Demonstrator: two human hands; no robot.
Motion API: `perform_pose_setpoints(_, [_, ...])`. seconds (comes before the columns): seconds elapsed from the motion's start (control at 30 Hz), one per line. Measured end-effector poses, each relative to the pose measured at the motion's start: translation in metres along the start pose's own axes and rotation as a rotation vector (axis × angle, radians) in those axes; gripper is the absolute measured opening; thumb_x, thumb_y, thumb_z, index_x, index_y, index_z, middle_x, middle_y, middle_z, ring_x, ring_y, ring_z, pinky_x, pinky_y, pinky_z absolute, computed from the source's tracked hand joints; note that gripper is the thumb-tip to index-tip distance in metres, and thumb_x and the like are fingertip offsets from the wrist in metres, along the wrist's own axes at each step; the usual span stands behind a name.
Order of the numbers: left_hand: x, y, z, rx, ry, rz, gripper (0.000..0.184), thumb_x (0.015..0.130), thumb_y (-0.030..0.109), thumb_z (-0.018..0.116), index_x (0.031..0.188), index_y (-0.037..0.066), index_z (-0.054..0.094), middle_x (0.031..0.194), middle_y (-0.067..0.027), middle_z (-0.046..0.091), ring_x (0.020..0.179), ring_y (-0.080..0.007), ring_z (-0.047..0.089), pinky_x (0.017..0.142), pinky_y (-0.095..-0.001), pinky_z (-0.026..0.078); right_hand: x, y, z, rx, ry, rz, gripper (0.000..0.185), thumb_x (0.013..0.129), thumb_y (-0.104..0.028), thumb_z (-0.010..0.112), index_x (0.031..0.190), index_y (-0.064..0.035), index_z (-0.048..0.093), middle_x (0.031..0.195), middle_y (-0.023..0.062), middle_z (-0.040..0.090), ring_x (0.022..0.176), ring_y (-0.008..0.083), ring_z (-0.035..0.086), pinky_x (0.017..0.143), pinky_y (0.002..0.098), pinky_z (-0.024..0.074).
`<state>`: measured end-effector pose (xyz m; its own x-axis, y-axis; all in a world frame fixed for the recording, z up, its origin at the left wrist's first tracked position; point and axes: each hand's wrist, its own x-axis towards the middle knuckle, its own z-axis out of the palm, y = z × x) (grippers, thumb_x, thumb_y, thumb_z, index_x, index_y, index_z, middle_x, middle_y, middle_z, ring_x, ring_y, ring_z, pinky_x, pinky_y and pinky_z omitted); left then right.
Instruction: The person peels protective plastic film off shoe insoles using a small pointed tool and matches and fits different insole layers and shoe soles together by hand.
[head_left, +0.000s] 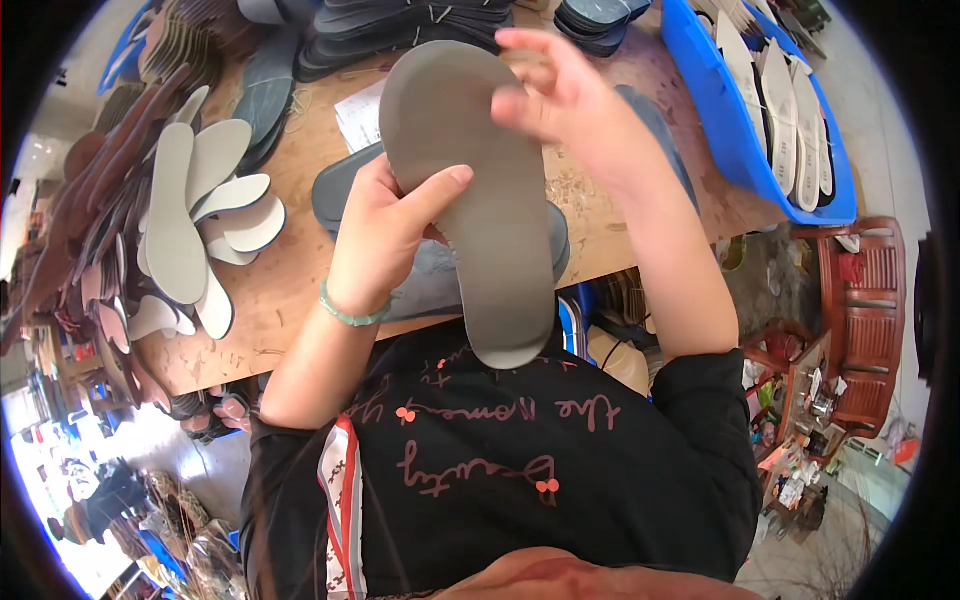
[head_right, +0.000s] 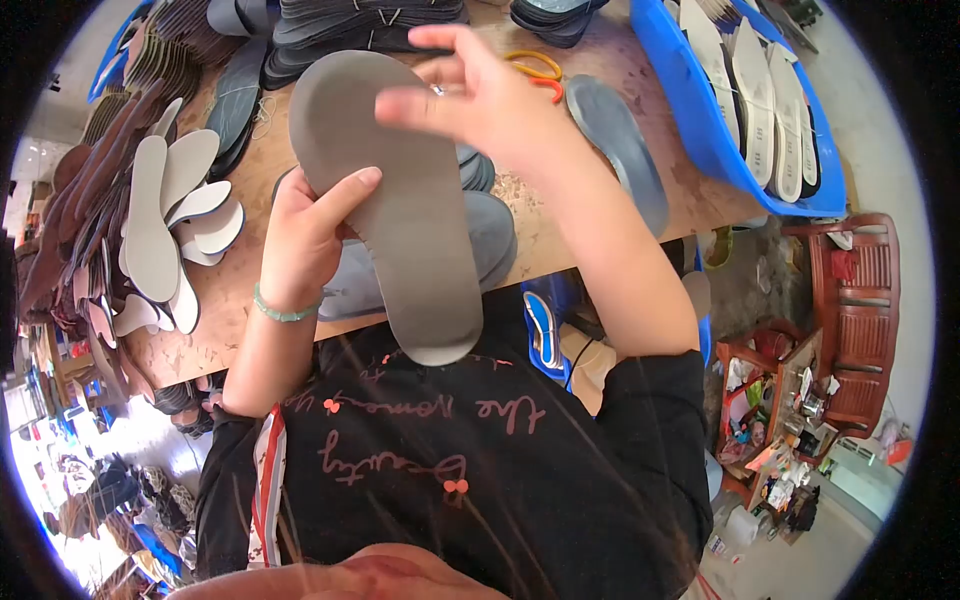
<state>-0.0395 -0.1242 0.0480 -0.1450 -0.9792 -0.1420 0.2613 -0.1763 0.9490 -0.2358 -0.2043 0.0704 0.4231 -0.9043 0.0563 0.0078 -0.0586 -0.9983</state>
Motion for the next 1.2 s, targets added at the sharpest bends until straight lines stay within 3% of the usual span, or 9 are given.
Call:
perform_pose_setpoints(0.1, [0.003,0.001,0.002,-0.127,0.086,0.004,0.029,0.096,0.024,0.064,0.112,-0.001,0.062,0.091,-0.0074,0.07,0.073,-0.0111,0.067,0.057,-0.0244,0.054,-0.023,0.026,0.003,-0.155,-0.233,-0.018,0.067,0.082,-0.036,0.08,0.13,0.0012,0.051,0.11,0.0104,0.066,0.099,0.0132,0.062,0.082,0.0296,0.05])
perform_pose_setpoints(0.2, [0.009,-0.002,0.0,-0.178,0.127,-0.001,0.034,0.098,0.03,0.061,0.111,-0.002,0.062,0.093,-0.0087,0.069,0.074,-0.0127,0.068,0.058,-0.025,0.056,-0.037,0.023,0.008,0.029,-0.2,0.385,0.068,0.081,-0.036,0.081,0.127,0.0036,0.053,0.109,0.0112,0.066,0.097,0.0147,0.063,0.083,0.0298,0.0509])
perform_pose_setpoints(0.53, [0.016,-0.044,0.033,0.056,0.191,0.234,0.033,0.091,0.011,0.066,0.118,-0.001,0.052,0.096,-0.0074,0.067,0.078,-0.0133,0.067,0.059,-0.0237,0.055,-0.079,0.06,0.021,0.023,0.196,0.144,0.041,0.092,-0.033,0.069,0.11,0.0023,0.06,0.092,0.0073,0.068,0.085,0.0126,0.064,0.075,0.0286,0.0513])
perform_pose_setpoints(0.77, [0.012,-0.055,0.044,0.037,0.031,-0.077,0.026,0.098,0.011,0.056,0.121,0.001,0.048,0.105,-0.0073,0.065,0.082,-0.0108,0.066,0.06,-0.0215,0.054,-0.102,0.073,-0.006,-0.215,0.35,0.19,0.028,0.099,-0.026,0.056,0.102,0.0012,0.061,0.08,0.0116,0.066,0.072,0.0161,0.061,0.068,0.0325,0.0483])
perform_pose_setpoints(0.87, [0.005,-0.06,0.049,0.114,-0.128,-0.022,0.033,0.102,0.011,0.049,0.132,-0.001,0.044,0.115,-0.0127,0.065,0.097,-0.0159,0.065,0.078,-0.0271,0.054,-0.105,0.069,-0.042,-0.425,0.464,0.155,0.02,0.099,-0.022,0.055,0.098,-0.0027,0.06,0.076,0.0152,0.062,0.071,0.0198,0.061,0.069,0.0358,0.0479])
perform_pose_setpoints(0.9, [0.003,-0.059,0.049,0.127,-0.183,0.003,0.034,0.102,0.011,0.048,0.134,0.0,0.044,0.117,-0.014,0.064,0.1,-0.0172,0.065,0.083,-0.0285,0.053,-0.105,0.064,-0.06,-0.564,0.601,0.116,0.021,0.101,-0.022,0.053,0.093,-0.0032,0.058,0.08,-0.0035,0.053,0.077,0.0058,0.048,0.071,0.0241,0.0422])
perform_pose_setpoints(0.93, [0.002,-0.051,0.047,0.21,-0.204,0.018,0.037,0.102,0.009,0.046,0.138,-0.001,0.043,0.125,-0.0156,0.062,0.107,-0.0188,0.062,0.093,-0.0304,0.048,-0.103,0.072,-0.091,-0.608,0.677,0.068,0.022,0.101,-0.023,0.053,0.095,-0.003,0.06,0.078,-0.0019,0.053,0.076,0.0068,0.048,0.07,0.0255,0.0428])
perform_pose_setpoints(0.97, [0.002,-0.045,0.045,0.253,-0.195,0.045,0.037,0.102,0.009,0.046,0.138,-0.001,0.043,0.125,-0.0151,0.062,0.108,-0.0187,0.062,0.094,-0.03,0.047,-0.099,0.065,-0.109,-0.753,0.81,0.005,0.024,0.099,-0.025,0.053,0.098,-0.0017,0.061,0.079,0.0172,0.063,0.07,0.0242,0.061,0.068,0.0364,0.0482])
perform_pose_setpoints(1.2, [-0.002,-0.006,0.033,0.538,-0.029,0.567,0.06,0.089,0.027,0.07,0.135,-0.001,0.044,0.139,-0.0173,0.048,0.125,-0.0248,0.05,0.1,-0.0401,0.043,-0.078,0.125,-0.196,-1.265,0.834,-0.022,0.024,0.097,-0.025,0.05,0.101,-0.0048,0.063,0.09,0.0188,0.066,0.088,0.0401,0.063,0.077,0.0487,0.0489])
